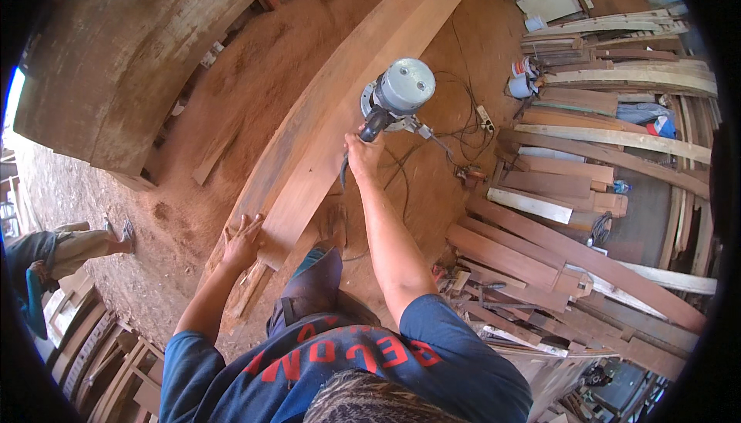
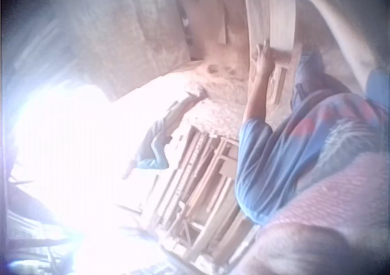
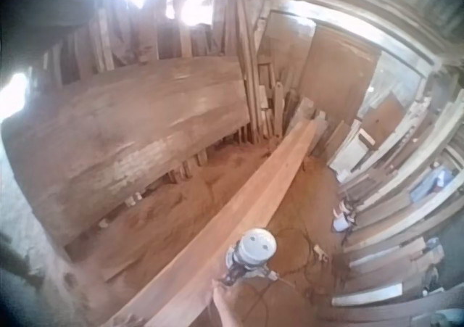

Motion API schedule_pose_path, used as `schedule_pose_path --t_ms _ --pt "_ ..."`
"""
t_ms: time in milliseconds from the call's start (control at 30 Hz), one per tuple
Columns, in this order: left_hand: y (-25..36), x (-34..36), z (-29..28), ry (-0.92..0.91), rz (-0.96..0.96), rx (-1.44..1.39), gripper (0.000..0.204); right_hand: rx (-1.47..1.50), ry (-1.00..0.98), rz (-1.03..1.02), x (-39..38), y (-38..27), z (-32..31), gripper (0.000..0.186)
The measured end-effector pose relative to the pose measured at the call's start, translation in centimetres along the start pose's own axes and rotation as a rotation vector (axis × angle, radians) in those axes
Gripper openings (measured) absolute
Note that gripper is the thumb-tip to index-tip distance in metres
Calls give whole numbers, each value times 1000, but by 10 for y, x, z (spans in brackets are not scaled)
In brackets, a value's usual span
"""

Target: The person uses a handheld router to shape the edge of a long wooden plank, then moves the board and repeats the process on another section.

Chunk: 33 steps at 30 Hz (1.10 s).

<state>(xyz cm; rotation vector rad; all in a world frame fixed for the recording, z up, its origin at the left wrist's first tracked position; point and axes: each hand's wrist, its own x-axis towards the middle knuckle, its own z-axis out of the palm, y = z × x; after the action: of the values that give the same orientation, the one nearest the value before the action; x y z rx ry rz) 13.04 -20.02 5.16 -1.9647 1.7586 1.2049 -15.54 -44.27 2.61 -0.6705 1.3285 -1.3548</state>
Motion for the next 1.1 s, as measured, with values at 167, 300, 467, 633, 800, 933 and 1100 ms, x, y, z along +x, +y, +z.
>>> schedule_pose_path --t_ms 167,300,467,633,800,933,1100 --pt "0 5 0 -17 -5 -7 76 -28 9 -16 21 3 -7 37" --pt "7 2 -5 14 -13 -41 75 -165 46 -93 33 7 -10 30" --pt "44 37 -57 -144 -58 188 68 -214 85 6 37 1 -11 17" --pt "158 238 -165 318 310 -290 39 -68 85 0 41 -4 -7 18" --pt "292 403 -214 288 337 -385 38 -239 131 -28 66 -8 -7 18" --pt "316 435 -204 275 249 -317 39 -213 99 -46 97 -21 -12 18" --pt "301 446 -190 323 227 -368 39 -186 46 76 135 -45 -19 19"
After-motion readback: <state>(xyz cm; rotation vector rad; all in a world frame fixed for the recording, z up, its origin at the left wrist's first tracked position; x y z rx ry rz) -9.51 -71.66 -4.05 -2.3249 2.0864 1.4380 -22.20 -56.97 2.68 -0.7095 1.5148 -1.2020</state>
